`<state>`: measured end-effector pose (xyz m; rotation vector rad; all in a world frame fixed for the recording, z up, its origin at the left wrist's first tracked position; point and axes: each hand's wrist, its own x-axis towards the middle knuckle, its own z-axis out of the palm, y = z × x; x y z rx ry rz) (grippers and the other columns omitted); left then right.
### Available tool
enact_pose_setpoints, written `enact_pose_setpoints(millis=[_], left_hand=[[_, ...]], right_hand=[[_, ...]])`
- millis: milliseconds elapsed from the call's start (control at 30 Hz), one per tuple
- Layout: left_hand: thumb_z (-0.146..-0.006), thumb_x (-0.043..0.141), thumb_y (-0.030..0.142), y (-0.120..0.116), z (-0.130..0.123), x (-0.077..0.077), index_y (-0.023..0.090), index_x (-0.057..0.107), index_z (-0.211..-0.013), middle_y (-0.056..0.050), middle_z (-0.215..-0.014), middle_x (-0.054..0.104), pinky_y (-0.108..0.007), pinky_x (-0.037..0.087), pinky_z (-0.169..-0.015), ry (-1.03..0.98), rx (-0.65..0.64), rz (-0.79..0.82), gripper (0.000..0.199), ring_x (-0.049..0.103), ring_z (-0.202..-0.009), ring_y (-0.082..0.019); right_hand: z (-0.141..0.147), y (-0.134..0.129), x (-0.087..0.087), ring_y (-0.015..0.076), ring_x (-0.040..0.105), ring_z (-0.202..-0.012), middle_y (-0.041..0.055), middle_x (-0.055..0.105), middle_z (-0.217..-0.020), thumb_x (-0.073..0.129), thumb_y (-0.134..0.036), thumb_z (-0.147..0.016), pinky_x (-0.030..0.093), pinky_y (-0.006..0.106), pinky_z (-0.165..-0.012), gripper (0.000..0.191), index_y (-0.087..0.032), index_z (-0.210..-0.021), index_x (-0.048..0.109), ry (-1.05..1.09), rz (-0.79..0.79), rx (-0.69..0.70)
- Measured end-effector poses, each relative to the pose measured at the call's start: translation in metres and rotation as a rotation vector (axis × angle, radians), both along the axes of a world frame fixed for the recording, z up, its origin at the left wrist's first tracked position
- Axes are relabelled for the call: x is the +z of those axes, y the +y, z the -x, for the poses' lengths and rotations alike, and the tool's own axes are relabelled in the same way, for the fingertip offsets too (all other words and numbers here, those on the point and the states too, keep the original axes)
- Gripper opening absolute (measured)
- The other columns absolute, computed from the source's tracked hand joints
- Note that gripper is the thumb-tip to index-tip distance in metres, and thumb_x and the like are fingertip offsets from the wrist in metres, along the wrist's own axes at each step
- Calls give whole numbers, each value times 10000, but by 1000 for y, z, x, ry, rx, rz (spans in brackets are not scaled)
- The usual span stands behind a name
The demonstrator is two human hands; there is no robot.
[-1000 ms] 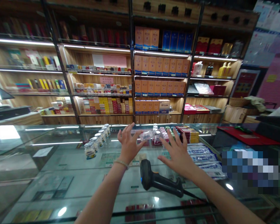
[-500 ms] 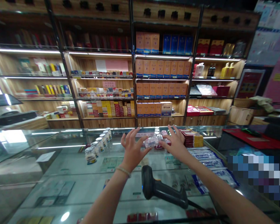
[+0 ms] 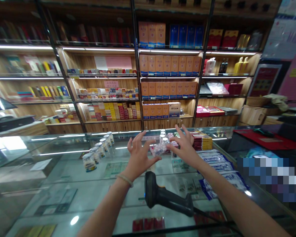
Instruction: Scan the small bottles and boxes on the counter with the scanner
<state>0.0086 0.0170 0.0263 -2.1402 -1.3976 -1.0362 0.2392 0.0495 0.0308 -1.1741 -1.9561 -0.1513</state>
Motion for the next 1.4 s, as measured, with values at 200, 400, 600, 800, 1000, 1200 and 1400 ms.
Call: enact_pose_setpoints(millis=[200, 400, 600, 800, 1000, 1200, 1400], left_hand=[[-765, 722, 616, 4, 6, 2, 342, 652, -1248, -128, -1574, 330, -630, 155, -1172, 12, -39, 144, 560, 281, -1464, -352], [-835, 667, 575, 3, 5, 2, 372, 713, -1181, -63, -1577, 363, -645, 180, -1174, 50, -145, 246, 404, 272, -1455, -366], [-778, 752, 522, 3, 1, -2, 351, 758, -1083, -41, -1559, 404, -628, 199, -1187, 72, -198, 242, 350, 292, -1443, -362], [-718, 796, 548, 2, -4, -1, 297, 770, -938, -62, -1574, 392, -671, 191, -1170, 24, -145, 202, 334, 280, -1453, -387], [-705, 818, 513, 0, -10, -2, 245, 725, -830, -94, -1578, 387, -675, 173, -1168, -52, -45, 111, 309, 274, -1465, -389], [-687, 829, 519, 1, -13, -7, 244, 705, -791, -89, -1528, 463, -658, 170, -1169, -49, 4, 28, 320, 322, -1443, -374], [-675, 842, 496, 1, -14, -7, 242, 691, -747, -87, -1503, 501, -666, 175, -1161, -37, 8, 39, 305, 359, -1428, -376]], right_hand=[[-10, -5, 5, 378, 42, -1531, 0, 152, -1684, 605, -511, -914, 163, 661, -1141, 294, -297, -1073, 729, -97, -34, 27], [-10, -14, 6, 377, 1, -1540, -26, 65, -1694, 624, -451, -917, 165, 658, -1148, 268, -327, -1137, 710, -180, -5, 86], [-10, -20, 8, 366, 12, -1543, -29, 10, -1695, 605, -471, -931, 156, 633, -1172, 321, -347, -1217, 683, -210, -24, 144], [-3, -19, 2, 359, 49, -1539, -31, 67, -1695, 558, -460, -955, 170, 638, -1162, 371, -388, -1313, 625, -158, -56, 78], [9, -17, -9, 350, 189, -1504, 61, 249, -1653, 619, -521, -905, 213, 612, -1144, 321, -284, -1088, 738, 82, -47, -94], [17, -18, -17, 362, 248, -1477, 54, 380, -1597, 581, -531, -920, 241, 626, -1110, 314, -278, -916, 768, 68, 42, -54], [23, -20, -20, 379, 250, -1476, 59, 377, -1599, 621, -561, -882, 246, 621, -1119, 330, -265, -936, 756, 65, 34, -29]])
